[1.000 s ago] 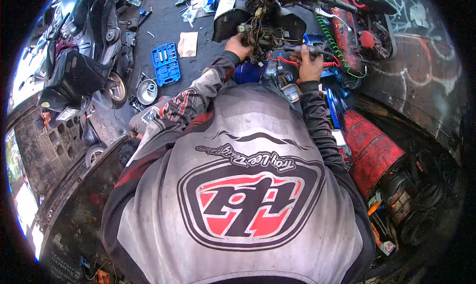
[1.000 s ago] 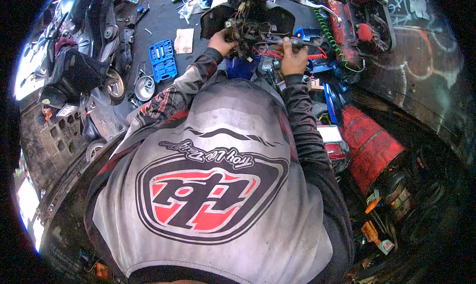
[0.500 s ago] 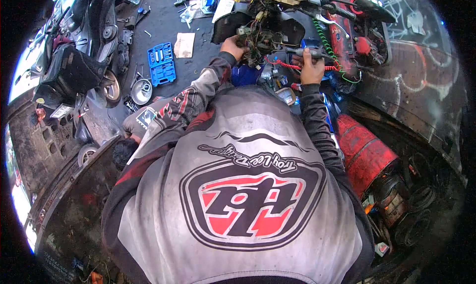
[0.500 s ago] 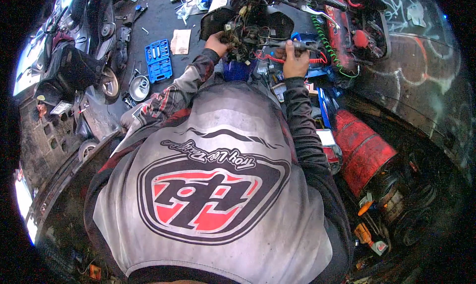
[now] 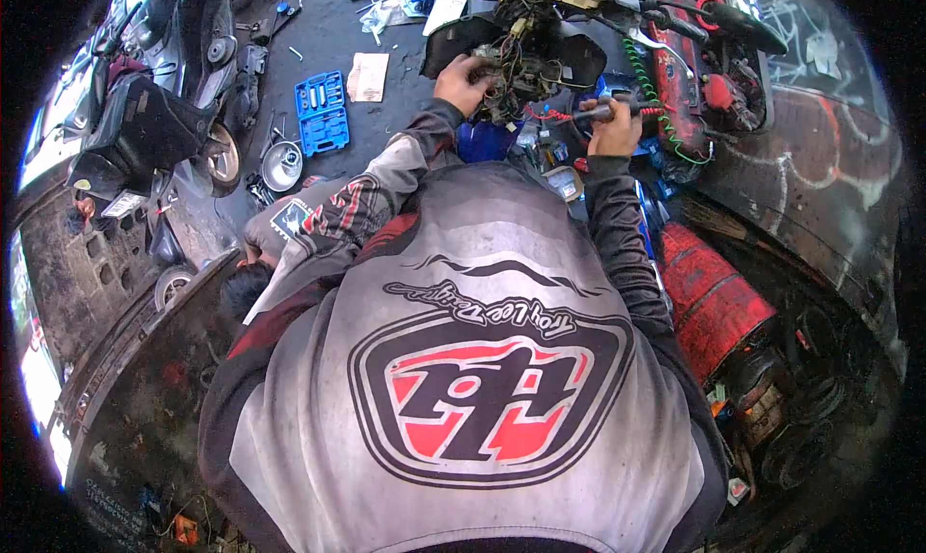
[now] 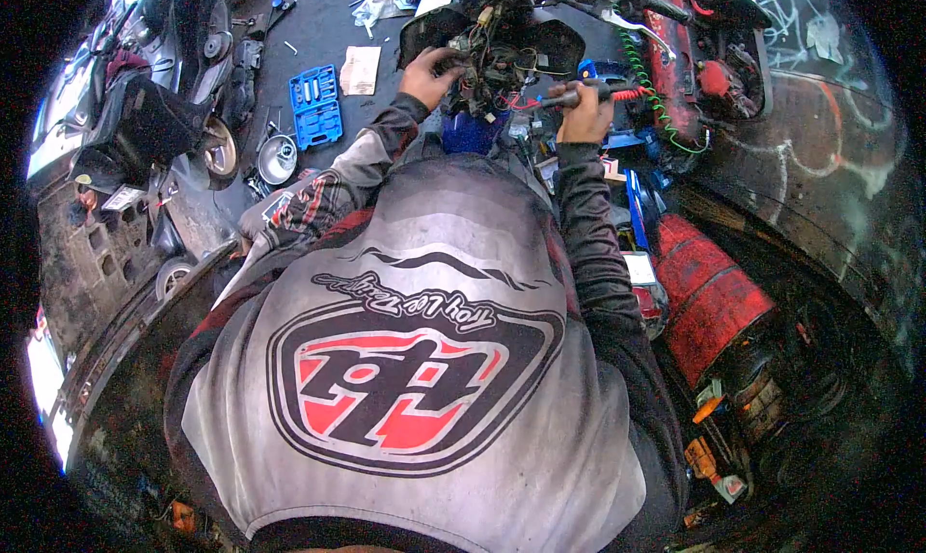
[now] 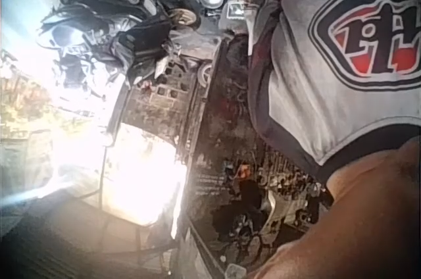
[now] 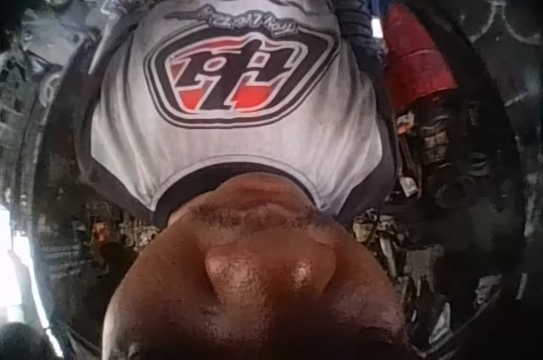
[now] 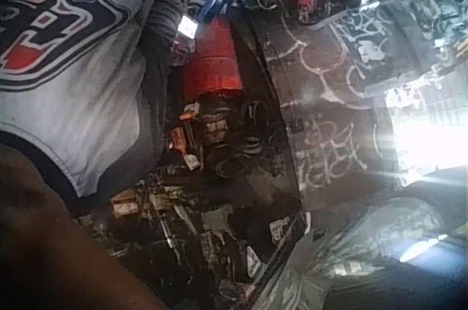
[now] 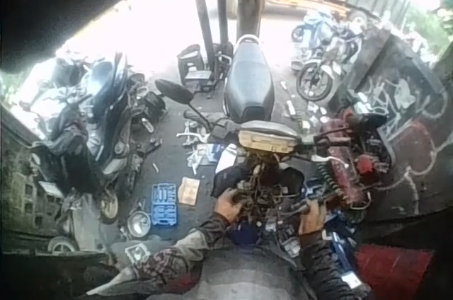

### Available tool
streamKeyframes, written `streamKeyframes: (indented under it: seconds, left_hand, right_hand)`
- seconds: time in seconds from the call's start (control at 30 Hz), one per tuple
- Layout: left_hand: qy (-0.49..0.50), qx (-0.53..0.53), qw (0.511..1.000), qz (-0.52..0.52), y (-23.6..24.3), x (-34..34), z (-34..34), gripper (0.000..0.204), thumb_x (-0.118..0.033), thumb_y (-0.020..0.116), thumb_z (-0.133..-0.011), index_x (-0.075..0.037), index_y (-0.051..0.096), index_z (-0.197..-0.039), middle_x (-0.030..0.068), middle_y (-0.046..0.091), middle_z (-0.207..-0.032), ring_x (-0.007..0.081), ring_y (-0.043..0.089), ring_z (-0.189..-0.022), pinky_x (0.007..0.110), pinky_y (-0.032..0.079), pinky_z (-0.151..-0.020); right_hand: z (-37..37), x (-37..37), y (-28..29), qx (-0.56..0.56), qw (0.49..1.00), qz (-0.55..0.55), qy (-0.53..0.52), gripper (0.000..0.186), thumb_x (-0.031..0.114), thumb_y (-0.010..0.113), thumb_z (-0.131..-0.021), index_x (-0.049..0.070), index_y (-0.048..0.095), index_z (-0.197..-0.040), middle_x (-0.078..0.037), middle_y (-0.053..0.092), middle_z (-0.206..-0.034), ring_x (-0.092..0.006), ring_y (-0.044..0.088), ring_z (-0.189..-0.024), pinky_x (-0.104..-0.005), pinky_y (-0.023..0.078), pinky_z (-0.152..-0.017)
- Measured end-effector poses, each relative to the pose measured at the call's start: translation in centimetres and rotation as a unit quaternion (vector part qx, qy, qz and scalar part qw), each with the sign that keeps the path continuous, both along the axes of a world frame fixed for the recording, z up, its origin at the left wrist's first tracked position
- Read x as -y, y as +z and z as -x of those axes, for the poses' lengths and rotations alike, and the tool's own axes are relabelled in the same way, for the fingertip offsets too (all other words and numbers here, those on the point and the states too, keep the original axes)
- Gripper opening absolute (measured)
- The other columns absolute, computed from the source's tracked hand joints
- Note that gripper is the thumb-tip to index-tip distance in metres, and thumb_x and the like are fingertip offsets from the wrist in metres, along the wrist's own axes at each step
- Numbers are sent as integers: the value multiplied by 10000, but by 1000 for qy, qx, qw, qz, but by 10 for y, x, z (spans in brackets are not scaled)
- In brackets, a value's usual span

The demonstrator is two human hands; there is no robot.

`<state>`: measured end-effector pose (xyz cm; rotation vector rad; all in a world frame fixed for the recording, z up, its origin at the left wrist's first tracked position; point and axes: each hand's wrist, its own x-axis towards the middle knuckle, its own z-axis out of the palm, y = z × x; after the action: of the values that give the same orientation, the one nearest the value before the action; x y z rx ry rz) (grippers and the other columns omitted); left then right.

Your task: Repairing and inspecting the wiring harness and electrical components behind the front fairing of a motorcycle.

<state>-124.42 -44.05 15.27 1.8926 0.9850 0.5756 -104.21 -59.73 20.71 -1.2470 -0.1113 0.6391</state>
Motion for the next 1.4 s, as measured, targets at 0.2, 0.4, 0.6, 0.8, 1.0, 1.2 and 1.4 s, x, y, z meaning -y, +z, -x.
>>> streamKeyframes:
  seconds: [0.2, 0.4, 0.6, 0.8, 1.0, 1.2, 1.4]
  left_hand:
    - [-39, 6, 999, -27, 6, -6, -12, 251, -210, 678, -809, -110, 696, -1038, 139, 634, -991, 338, 625, -923, 396, 496, -815]
    - [-126, -52, 989, -60, 11, -7, -19, 244, -210, 660, -828, -142, 706, -1058, 133, 638, -952, 322, 633, -896, 393, 506, -789]
    - [-155, -80, 981, -79, 14, -5, -23, 251, -206, 661, -837, -163, 702, -1082, 146, 631, -905, 324, 637, -860, 388, 517, -757]
    - [-162, -92, 977, -103, 17, -3, -26, 275, -246, 660, -834, -144, 693, -1088, 171, 653, -946, 336, 643, -884, 411, 513, -785]
    - [52, -38, 998, -28, 14, 6, -3, 284, -273, 639, -812, -47, 685, -979, 187, 669, -942, 359, 639, -900, 411, 499, -807]
    - [102, -105, 986, 82, 6, 32, 10, 354, -343, 618, -870, -1, 687, -929, 184, 696, -862, 307, 675, -785, 378, 515, -715]
    - [142, 119, 726, 663, -2, 47, -11, 402, -384, 545, -952, -9, 657, -1044, 90, 675, -873, 189, 610, -708, 304, 502, -624]
  right_hand:
    - [0, -11, -8, -36, 997, 66, -33, 213, 188, 718, -847, 30, 580, -809, -21, 518, -604, -162, 529, -507, -332, 502, -515]
    - [20, -23, -26, 66, 986, 133, 78, 324, 295, 731, -842, -7, 686, -949, -66, 675, -762, -126, 619, -590, -286, 488, -521]
    - [33, -30, -44, 125, 959, 209, 143, 405, 376, 734, -824, 1, 713, -977, -40, 701, -776, -109, 637, -671, -267, 498, -626]
    - [29, -31, -52, 266, 909, 258, 190, 299, 343, 731, -810, 73, 734, -940, -79, 710, -772, -166, 672, -703, -309, 514, -676]
    - [18, -21, -59, 315, 865, 355, 161, 297, 349, 730, -789, 72, 729, -895, -135, 705, -781, -252, 695, -736, -351, 521, -686]
    - [17, -15, -77, 339, 842, 397, 139, 329, 354, 737, -780, 58, 711, -922, -134, 697, -774, -237, 688, -735, -347, 513, -695]
    - [20, -19, -69, 278, 901, 290, 167, 255, 266, 719, -833, 21, 707, -902, -59, 700, -769, -110, 617, -693, -279, 486, -674]
